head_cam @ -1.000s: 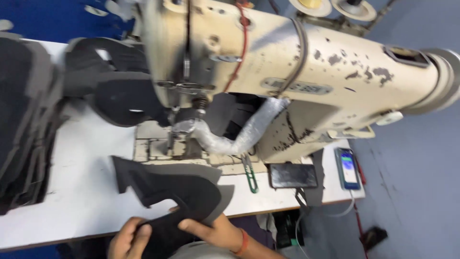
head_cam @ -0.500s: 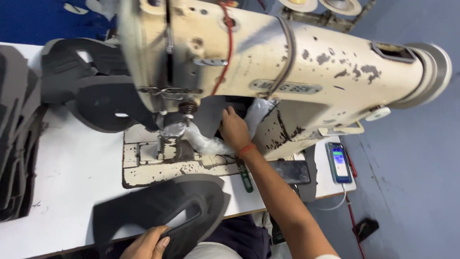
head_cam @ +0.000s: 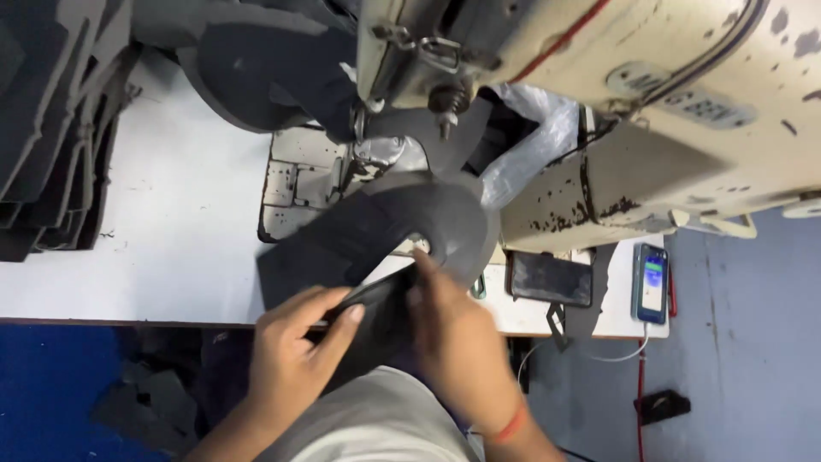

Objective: The person uses a sewing machine to stitch black rubber car parts, likely floor mats. They repeatedly pick up parts from a stack, align them under the needle, sew along the edges, and then remove the finished pieces. The person also uses scissors to cut threads and adjusts the machine's thread path.

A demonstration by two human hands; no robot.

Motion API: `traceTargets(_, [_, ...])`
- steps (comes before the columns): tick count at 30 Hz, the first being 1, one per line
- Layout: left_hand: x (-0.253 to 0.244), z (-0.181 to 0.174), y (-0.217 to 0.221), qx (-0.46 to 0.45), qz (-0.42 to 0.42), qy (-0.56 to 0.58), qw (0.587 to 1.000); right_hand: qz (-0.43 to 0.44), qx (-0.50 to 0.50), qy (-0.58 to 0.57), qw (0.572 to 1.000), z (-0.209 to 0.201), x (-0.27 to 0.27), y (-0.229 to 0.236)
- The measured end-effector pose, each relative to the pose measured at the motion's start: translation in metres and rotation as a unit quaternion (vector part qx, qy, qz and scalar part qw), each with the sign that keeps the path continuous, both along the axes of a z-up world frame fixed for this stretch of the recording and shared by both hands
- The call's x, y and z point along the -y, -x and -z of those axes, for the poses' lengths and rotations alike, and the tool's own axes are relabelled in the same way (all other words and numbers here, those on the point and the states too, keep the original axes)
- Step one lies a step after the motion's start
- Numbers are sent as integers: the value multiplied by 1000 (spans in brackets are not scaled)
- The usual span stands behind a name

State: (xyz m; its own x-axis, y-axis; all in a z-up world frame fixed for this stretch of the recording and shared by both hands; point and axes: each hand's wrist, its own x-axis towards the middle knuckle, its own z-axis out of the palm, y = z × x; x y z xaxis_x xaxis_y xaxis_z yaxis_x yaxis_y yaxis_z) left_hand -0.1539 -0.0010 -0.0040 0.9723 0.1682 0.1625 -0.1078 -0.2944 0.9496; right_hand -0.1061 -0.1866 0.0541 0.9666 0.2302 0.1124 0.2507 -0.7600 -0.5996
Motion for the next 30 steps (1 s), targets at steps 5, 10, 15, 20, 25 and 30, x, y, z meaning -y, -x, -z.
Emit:
traceTargets(5, [24, -6, -4, 8, 11, 28, 1000, -62, 7, 180, 982, -6, -24, 25])
traceTargets(10, [19, -3, 3, 21, -1, 75, 997, -148, 62, 252, 954, 6, -27, 47])
traceTargets(15, [8, 0, 3, 13, -8, 71, 997, -222, -40, 163, 960, -18, -18, 34])
traceTargets(20, [1, 4, 3, -47, -11, 150, 988, -209, 76, 16, 975, -33, 13, -6])
traceTargets(25, [5, -8, -8, -41, 47, 148, 987, -295, 13, -32, 955, -15, 32, -32])
traceTargets(30, [-5, -29, -24, -50, 102, 61, 992, -309, -10, -63, 949, -10, 41, -33])
